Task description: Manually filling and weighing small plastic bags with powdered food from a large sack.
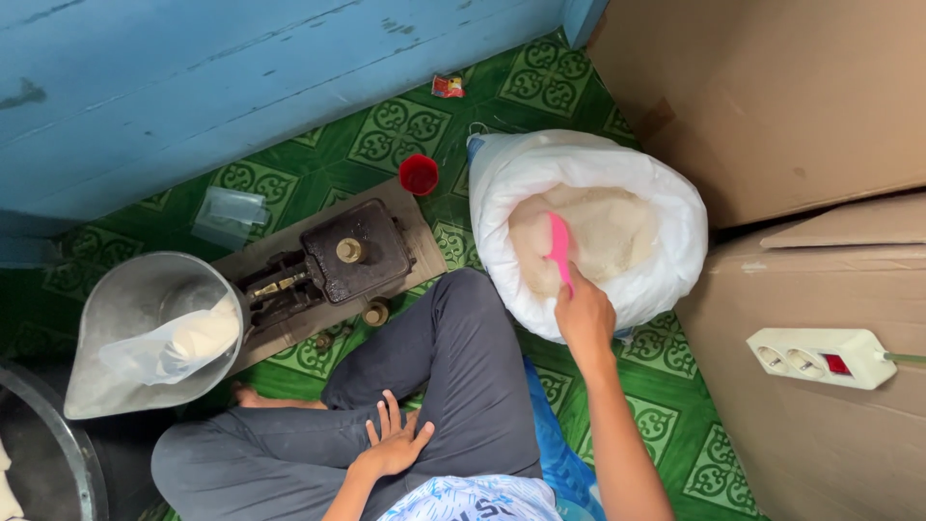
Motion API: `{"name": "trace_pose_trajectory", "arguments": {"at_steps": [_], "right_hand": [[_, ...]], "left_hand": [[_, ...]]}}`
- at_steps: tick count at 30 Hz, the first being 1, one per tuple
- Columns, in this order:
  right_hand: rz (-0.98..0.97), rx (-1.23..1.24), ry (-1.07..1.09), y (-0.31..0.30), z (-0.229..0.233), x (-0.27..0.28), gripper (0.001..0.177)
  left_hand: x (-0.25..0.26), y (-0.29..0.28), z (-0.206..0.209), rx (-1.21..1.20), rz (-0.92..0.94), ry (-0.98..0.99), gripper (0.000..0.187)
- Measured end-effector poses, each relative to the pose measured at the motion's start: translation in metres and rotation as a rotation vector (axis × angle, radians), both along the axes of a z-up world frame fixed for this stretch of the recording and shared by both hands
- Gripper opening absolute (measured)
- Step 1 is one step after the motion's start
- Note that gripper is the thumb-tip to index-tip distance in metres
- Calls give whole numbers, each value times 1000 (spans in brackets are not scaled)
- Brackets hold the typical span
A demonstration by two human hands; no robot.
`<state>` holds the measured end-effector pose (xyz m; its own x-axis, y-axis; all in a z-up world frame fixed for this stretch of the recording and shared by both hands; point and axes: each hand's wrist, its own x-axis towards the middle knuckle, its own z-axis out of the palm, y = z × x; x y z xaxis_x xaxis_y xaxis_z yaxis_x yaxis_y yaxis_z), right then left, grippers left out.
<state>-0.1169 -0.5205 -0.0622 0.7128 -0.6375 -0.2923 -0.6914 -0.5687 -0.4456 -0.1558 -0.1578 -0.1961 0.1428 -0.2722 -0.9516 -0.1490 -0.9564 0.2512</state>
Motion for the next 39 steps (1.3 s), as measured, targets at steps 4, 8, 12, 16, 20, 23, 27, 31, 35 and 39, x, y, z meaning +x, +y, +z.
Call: {"name": "trace_pose_trajectory", "arguments": {"at_steps": [4,8,12,16,20,23,27,31,35,39], "right_hand": [[-25,-38,-89,-3,7,-25,45],[-154,57,-248,-6,7,-46,41],[-354,444,-441,-12,-10,-60,35],[-529,748,-517,-16,-17,-65,37],[-554,823,-509,-14,-8,-62,39],[-455,644,-491,-11,-5,-60,38],[-236,37,-357,1,22,-54,33],[-218,-89,-373,0,17,-60,31],[-275,-44,-382,4,26,-58,32],[-247,-15,-405,12,44,-55,32]], "left_hand": [[-1,1,-3,2,1,4,85],[1,2,-4,0,-11,21,87],[2,1,-3,3,-22,41,87],[2,0,-1,8,-21,39,88],[1,0,0,6,-3,26,88],[0,0,0,5,2,22,89],[2,0,5,-18,15,26,89],[0,1,3,-20,18,32,89],[-1,1,3,-32,33,15,88],[0,2,6,-60,47,11,88]]}}
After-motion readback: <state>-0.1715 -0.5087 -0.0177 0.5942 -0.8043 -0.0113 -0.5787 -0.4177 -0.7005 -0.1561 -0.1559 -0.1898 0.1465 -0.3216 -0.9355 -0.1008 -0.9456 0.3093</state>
